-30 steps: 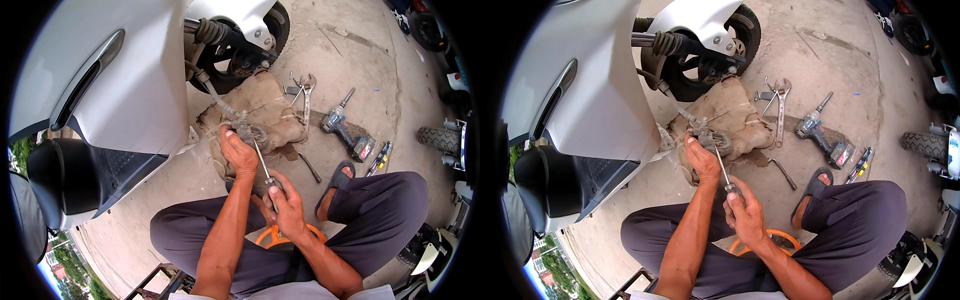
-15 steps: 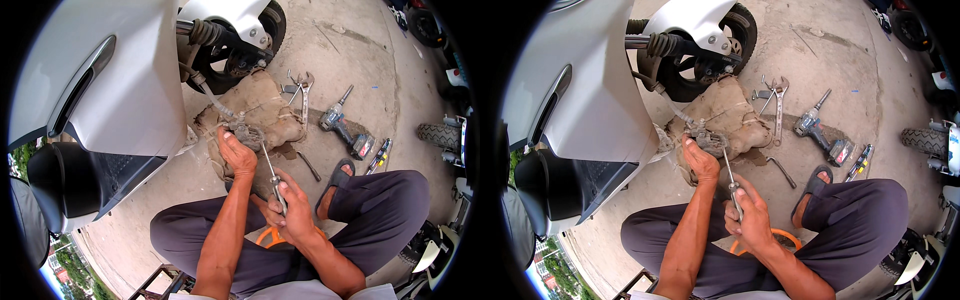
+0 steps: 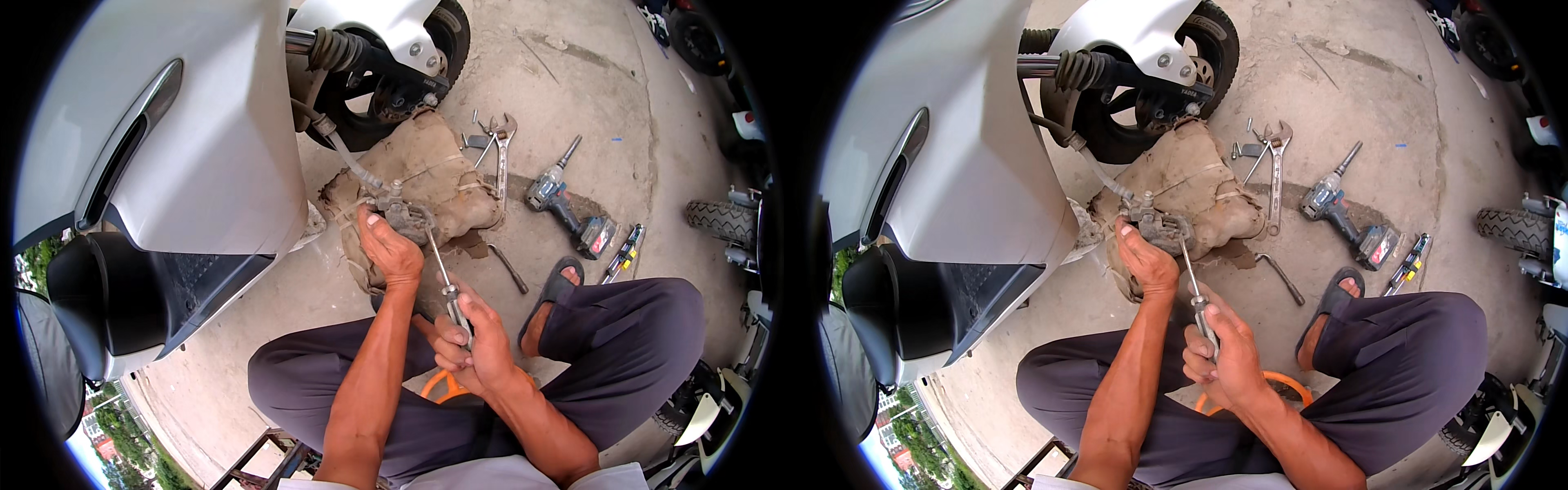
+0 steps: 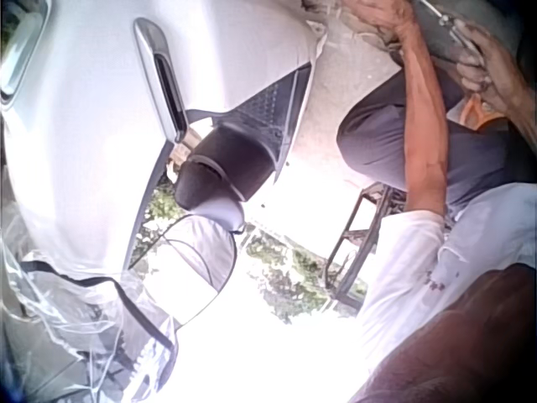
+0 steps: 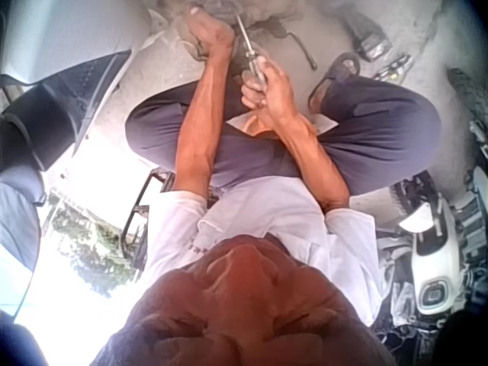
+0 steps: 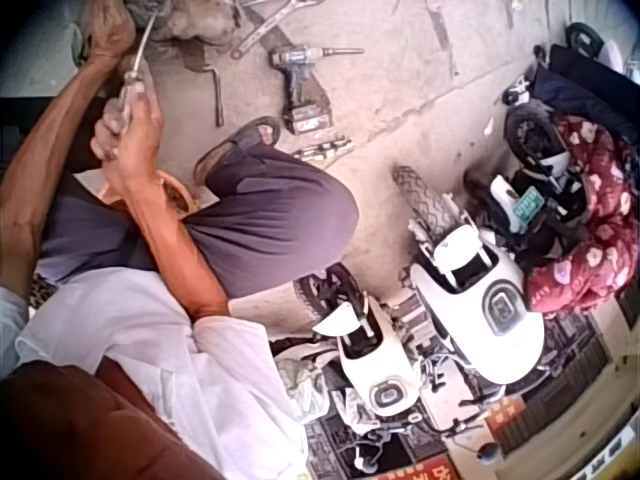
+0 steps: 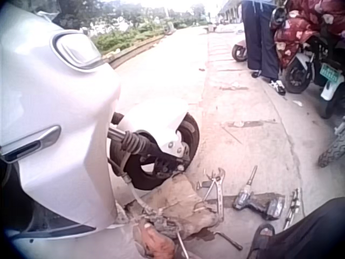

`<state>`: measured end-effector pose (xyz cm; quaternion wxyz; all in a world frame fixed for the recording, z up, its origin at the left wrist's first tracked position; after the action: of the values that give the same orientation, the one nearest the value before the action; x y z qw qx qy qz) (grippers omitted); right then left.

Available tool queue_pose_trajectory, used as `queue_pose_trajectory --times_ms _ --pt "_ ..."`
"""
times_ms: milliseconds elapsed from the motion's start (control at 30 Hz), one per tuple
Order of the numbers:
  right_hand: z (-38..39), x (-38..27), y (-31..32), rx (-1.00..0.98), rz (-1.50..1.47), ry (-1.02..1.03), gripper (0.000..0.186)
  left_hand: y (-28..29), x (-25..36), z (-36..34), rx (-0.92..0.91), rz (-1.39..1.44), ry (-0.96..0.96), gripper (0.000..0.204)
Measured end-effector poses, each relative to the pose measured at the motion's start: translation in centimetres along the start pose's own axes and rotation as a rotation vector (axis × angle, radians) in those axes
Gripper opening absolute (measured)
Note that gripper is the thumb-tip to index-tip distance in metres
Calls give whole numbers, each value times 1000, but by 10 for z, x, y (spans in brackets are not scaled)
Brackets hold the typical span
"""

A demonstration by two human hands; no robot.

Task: The person disassembles a scooter brake caliper using a screwdriver and wrench, removes the brake pads, and then reassembles the caliper. They use a hammer to tap a component into place during reassembly.

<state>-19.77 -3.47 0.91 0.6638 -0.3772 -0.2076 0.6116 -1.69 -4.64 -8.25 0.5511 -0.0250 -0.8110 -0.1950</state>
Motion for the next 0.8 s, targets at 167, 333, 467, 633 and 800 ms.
queue_pose_trajectory --times_ms 167,333,467,633,800 --pt "-1 1 6 -15 8 10 44 0 -2 0 14 7 2 53" --pt "6 1 -7 81 87 40 45 1 -8 0 22 -45 -82 53" --pt "7 -6 -14 102 63 0 46 -1 0 0 -6 27 14 51" --pt "6 -7 -11 18 21 -52 46 -1 0 0 19 37 7 48" --pt "-2 -2 -5 56 117 49 45 0 4 -1 -5 22 7 47"
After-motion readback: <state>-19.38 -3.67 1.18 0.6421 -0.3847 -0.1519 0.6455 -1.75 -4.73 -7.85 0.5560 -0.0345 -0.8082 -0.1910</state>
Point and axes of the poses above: each hand's wrist, its own z-axis away from the middle knuckle, its own y-axis out of the back of the hand, x = y × z, the point moved 3 cm from there along -z, towards the middle knuckle, and after that the axes turned 11 degrees about z, right-handed, at the moved point
